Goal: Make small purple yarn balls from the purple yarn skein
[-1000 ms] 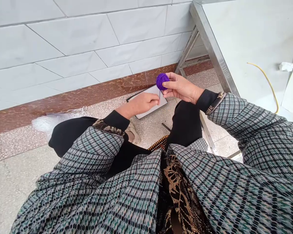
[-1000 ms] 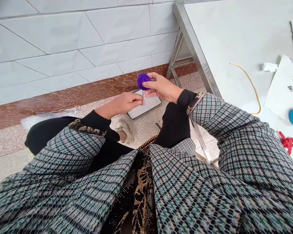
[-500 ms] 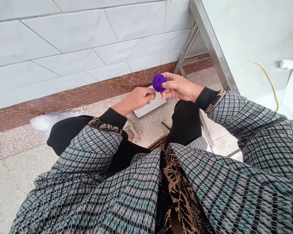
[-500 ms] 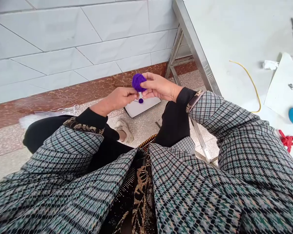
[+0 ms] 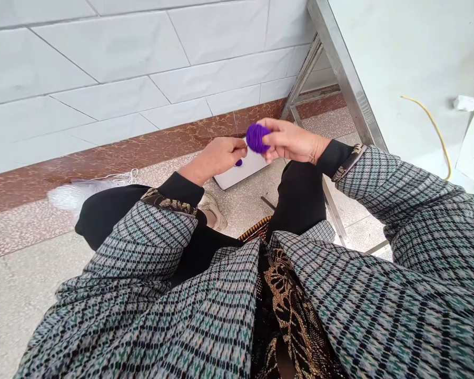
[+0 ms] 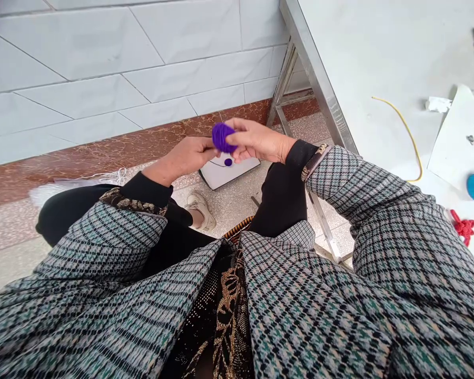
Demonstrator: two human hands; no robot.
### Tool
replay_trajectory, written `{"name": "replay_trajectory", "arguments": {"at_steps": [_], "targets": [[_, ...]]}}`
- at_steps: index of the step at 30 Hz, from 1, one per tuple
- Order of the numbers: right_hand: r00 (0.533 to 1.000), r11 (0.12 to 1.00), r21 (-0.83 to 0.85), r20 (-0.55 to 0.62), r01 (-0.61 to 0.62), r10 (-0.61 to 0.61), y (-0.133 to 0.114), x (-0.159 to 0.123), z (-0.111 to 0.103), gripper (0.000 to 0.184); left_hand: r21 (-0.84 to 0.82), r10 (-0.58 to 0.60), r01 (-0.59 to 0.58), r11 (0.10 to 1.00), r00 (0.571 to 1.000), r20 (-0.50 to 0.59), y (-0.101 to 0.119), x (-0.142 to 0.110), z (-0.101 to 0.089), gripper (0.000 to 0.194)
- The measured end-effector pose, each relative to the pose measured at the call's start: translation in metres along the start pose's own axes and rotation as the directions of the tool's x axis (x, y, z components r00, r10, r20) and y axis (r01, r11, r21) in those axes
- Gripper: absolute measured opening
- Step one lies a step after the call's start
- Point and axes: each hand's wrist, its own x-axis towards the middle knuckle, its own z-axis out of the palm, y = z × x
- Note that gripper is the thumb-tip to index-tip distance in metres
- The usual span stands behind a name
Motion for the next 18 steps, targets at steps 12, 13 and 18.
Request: {"name": "replay_trajectory", "arguments": {"at_steps": [12, 13, 18], "targets": [[0.940, 0.908, -0.347, 0.159, -0.233, 0.302, 0.011, 0.001, -0.007, 0.036, -0.054, 0.025, -0.025, 0.998, 1.000, -0.011, 0.013, -0.003, -0.008, 0.026], [0.941, 0.936, -0.287, 0.208, -0.203, 0.268, 0.008, 0.000, -0.006, 0.036, -0.038, -0.010, 0.008, 0.999, 0.999, -0.051, 0.009, -0.002, -0.007, 0.026], [0.999, 0.996, 0.079, -0.028, 0.032, -0.030, -0.001, 0.007, -0.007, 0.028, -0.014, 0.000, 0.001, 1.000, 0.999, 0.038, 0.003, 0.002, 0.001, 0.025]]}}
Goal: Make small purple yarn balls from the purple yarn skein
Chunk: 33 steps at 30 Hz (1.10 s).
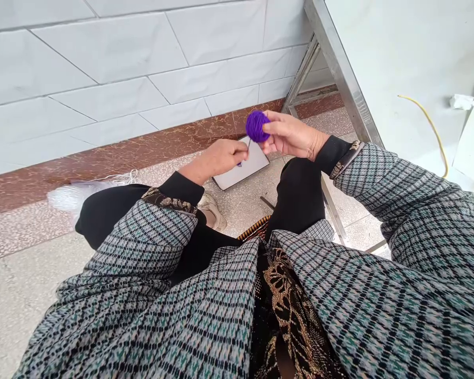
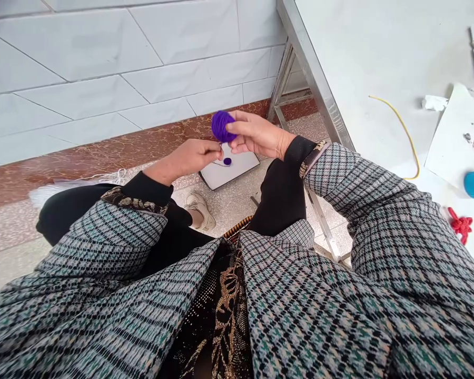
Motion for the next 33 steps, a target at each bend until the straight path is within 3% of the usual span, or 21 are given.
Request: {"name": "replay_trajectory", "arguments": {"at_steps": [2, 4, 6, 10, 13, 15, 17, 20, 22, 24, 26, 29, 31, 33], "targets": [[0.992, 1.000, 0.004, -0.129, 0.001, -0.001, 0.001, 0.004, -0.001, 0.029, -0.025, 0.084, -0.081, 0.996, 0.981, 0.173, 0.006, 0.000, 0.003, 0.025], [0.980, 0.998, -0.049, -0.196, -0.046, 0.035, 0.004, 0.006, -0.003, 0.033, -0.067, 0.163, -0.149, 0.987, 0.935, 0.315, 0.013, -0.001, 0.004, 0.025], [0.975, 0.985, -0.135, -0.209, -0.105, 0.076, 0.008, 0.006, -0.004, 0.037, -0.092, 0.201, -0.179, 0.979, 0.910, 0.362, 0.018, -0.003, 0.002, 0.026], [0.977, 0.917, -0.343, -0.140, -0.203, 0.163, 0.015, 0.002, -0.007, 0.041, -0.075, 0.172, -0.159, 0.984, 0.963, 0.206, 0.020, -0.006, -0.005, 0.027], [0.957, 0.875, -0.425, 0.058, -0.234, 0.284, 0.012, -0.004, -0.003, 0.039, -0.037, 0.099, -0.098, 0.995, 0.995, 0.030, 0.014, -0.006, -0.011, 0.028], [0.939, 0.898, -0.387, 0.176, -0.210, 0.295, 0.007, -0.007, 0.000, 0.038, -0.001, 0.053, -0.053, 0.999, 0.997, -0.054, 0.009, -0.004, -0.013, 0.028], [0.960, 0.954, -0.260, 0.196, -0.147, 0.201, 0.002, -0.007, 0.002, 0.037, 0.028, 0.021, -0.018, 0.999, 0.993, -0.112, 0.004, -0.002, -0.014, 0.028], [0.999, 0.999, -0.045, 0.051, -0.001, 0.004, -0.002, -0.002, 0.001, 0.037, 0.041, 0.007, -0.003, 0.999, 0.996, -0.086, 0.001, 0.000, -0.010, 0.028], [0.994, 0.998, 0.007, -0.088, 0.066, -0.065, -0.001, 0.003, -0.002, 0.036, 0.028, 0.030, -0.031, 0.999, 0.999, 0.044, 0.005, 0.000, -0.006, 0.027], [0.980, 0.998, -0.026, -0.194, 0.050, -0.054, 0.003, 0.007, -0.006, 0.034, 0.001, 0.078, -0.080, 0.997, 0.975, 0.207, 0.010, -0.001, -0.003, 0.026], [0.972, 0.992, -0.122, -0.236, -0.039, 0.009, 0.009, 0.008, -0.009, 0.032, -0.028, 0.123, -0.120, 0.992, 0.948, 0.294, 0.016, -0.002, -0.003, 0.025], [0.971, 0.916, -0.339, -0.173, -0.215, 0.164, 0.014, 0.004, -0.010, 0.034, -0.043, 0.145, -0.139, 0.989, 0.966, 0.216, 0.019, -0.005, -0.008, 0.024], [0.952, 0.844, -0.454, -0.034, -0.285, 0.303, 0.013, -0.001, -0.007, 0.034, -0.037, 0.132, -0.129, 0.991, 0.985, 0.111, 0.017, -0.006, -0.013, 0.026], [0.916, 0.842, -0.465, 0.143, -0.272, 0.374, 0.009, -0.006, -0.003, 0.035, -0.014, 0.100, -0.100, 0.995, 0.995, 0.016, 0.012, -0.005, -0.015, 0.028]]}}
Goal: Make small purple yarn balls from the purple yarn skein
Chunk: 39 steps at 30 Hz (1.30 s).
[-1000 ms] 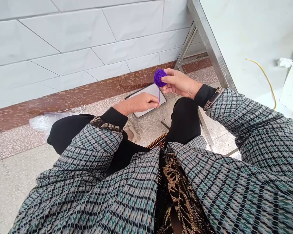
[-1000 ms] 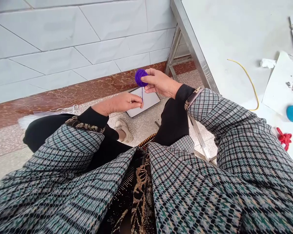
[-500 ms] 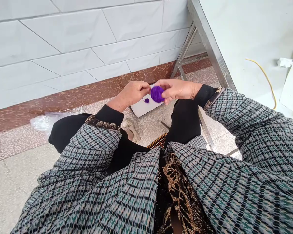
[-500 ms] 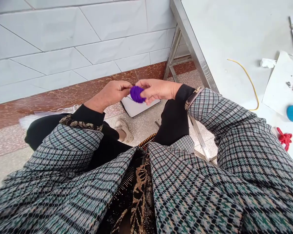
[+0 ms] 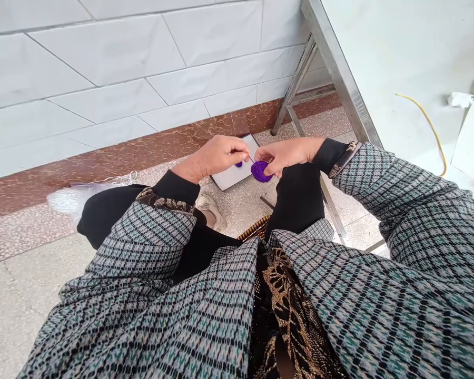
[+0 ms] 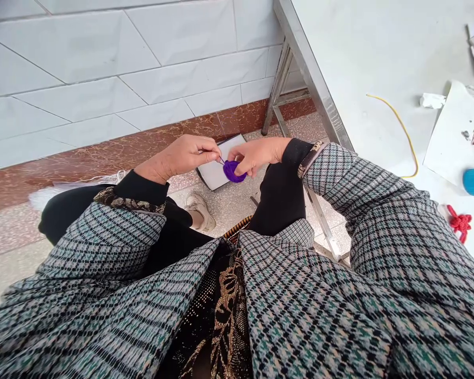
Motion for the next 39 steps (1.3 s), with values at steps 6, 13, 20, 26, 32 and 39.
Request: {"name": "replay_trajectory", "arguments": {"at_steps": [6, 13, 20, 26, 32, 39], "targets": [[0.919, 0.861, 0.345, -0.269, 0.373, -0.289, -0.013, 0.000, -0.003, 0.032, 0.052, -0.107, 0.108, 0.993, 0.994, -0.017, -0.012, 0.004, 0.006, 0.028], [0.890, 0.952, 0.189, -0.434, 0.240, -0.138, -0.002, 0.010, -0.006, 0.033, -0.061, 0.057, -0.038, 0.997, 0.940, 0.336, 0.005, 0.002, 0.004, 0.027], [1.000, 0.978, -0.209, -0.012, -0.006, 0.003, 0.001, 0.001, 0.000, 0.036, -0.025, -0.018, 0.021, 0.999, 0.993, 0.115, -0.001, 0.001, 0.000, 0.026], [0.927, 0.910, 0.233, -0.240, 0.343, -0.288, -0.015, -0.002, -0.002, 0.030, 0.016, -0.136, 0.137, 0.990, 0.989, -0.053, -0.010, 0.005, 0.004, 0.026], [0.846, 0.957, 0.147, -0.513, 0.250, -0.142, 0.000, 0.013, -0.009, 0.033, -0.074, 0.007, 0.011, 0.997, 0.971, 0.238, 0.002, 0.002, 0.008, 0.025], [0.999, 0.998, -0.031, -0.015, 0.050, -0.051, -0.004, -0.003, 0.001, 0.036, -0.062, -0.077, 0.077, 0.995, 0.997, 0.013, 0.000, 0.000, 0.001, 0.023]]}}
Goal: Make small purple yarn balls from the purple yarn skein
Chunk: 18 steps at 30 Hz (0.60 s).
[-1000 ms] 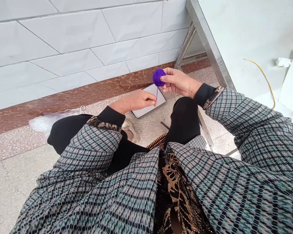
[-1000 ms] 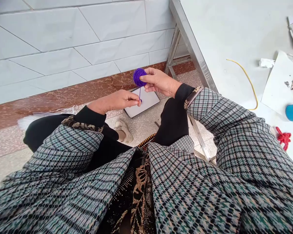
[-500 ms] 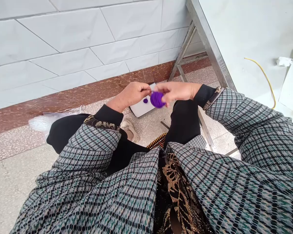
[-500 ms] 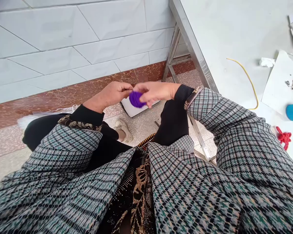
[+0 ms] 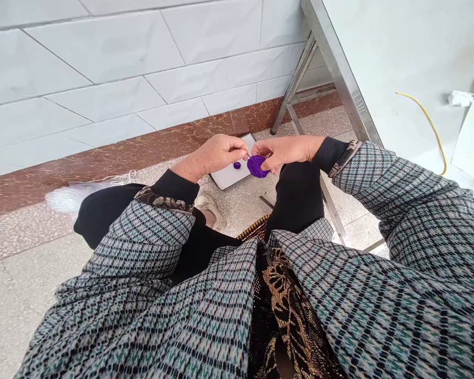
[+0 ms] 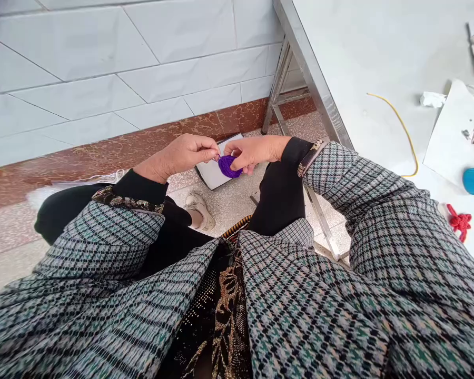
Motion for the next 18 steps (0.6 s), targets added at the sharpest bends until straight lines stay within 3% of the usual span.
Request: {"name": "replay_trajectory", "arguments": {"at_steps": [2, 4, 7, 10, 12, 14, 16, 18], "targets": [[0.993, 0.993, 0.094, 0.077, 0.077, -0.084, -0.003, -0.002, -0.001, 0.035, 0.024, -0.026, 0.027, 0.999, 0.999, -0.035, -0.004, 0.002, 0.000, 0.023], [0.976, 0.956, 0.228, 0.074, 0.183, -0.205, -0.004, -0.001, -0.004, 0.036, 0.040, -0.047, 0.050, 0.998, 0.996, -0.073, -0.008, 0.004, 0.001, 0.024], [0.937, 0.854, 0.387, -0.159, 0.348, -0.310, -0.002, 0.007, -0.009, 0.034, 0.046, -0.030, 0.032, 0.998, 0.999, -0.039, -0.010, 0.006, 0.005, 0.024], [0.889, 0.842, 0.391, -0.411, 0.372, -0.202, -0.001, 0.013, -0.011, 0.027, 0.008, 0.041, -0.043, 0.999, 0.982, 0.184, -0.004, 0.005, 0.007, 0.025], [0.887, 0.908, 0.319, -0.448, 0.271, -0.107, 0.001, 0.014, -0.009, 0.026, -0.029, 0.086, -0.081, 0.996, 0.956, 0.282, 0.002, 0.003, 0.007, 0.026], [0.931, 0.975, 0.196, -0.363, 0.104, -0.026, 0.002, 0.011, -0.005, 0.031, -0.042, 0.104, -0.097, 0.994, 0.964, 0.247, 0.006, 0.000, 0.004, 0.026], [0.979, 0.996, 0.079, -0.198, -0.031, 0.046, 0.003, 0.008, -0.001, 0.035, -0.024, 0.087, -0.085, 0.996, 0.989, 0.120, 0.005, -0.001, 0.001, 0.025], [0.998, 0.997, 0.058, -0.044, -0.048, 0.050, 0.002, 0.004, 0.001, 0.036, 0.006, 0.046, -0.046, 0.999, 0.999, -0.019, -0.001, 0.001, -0.001, 0.026]]}}
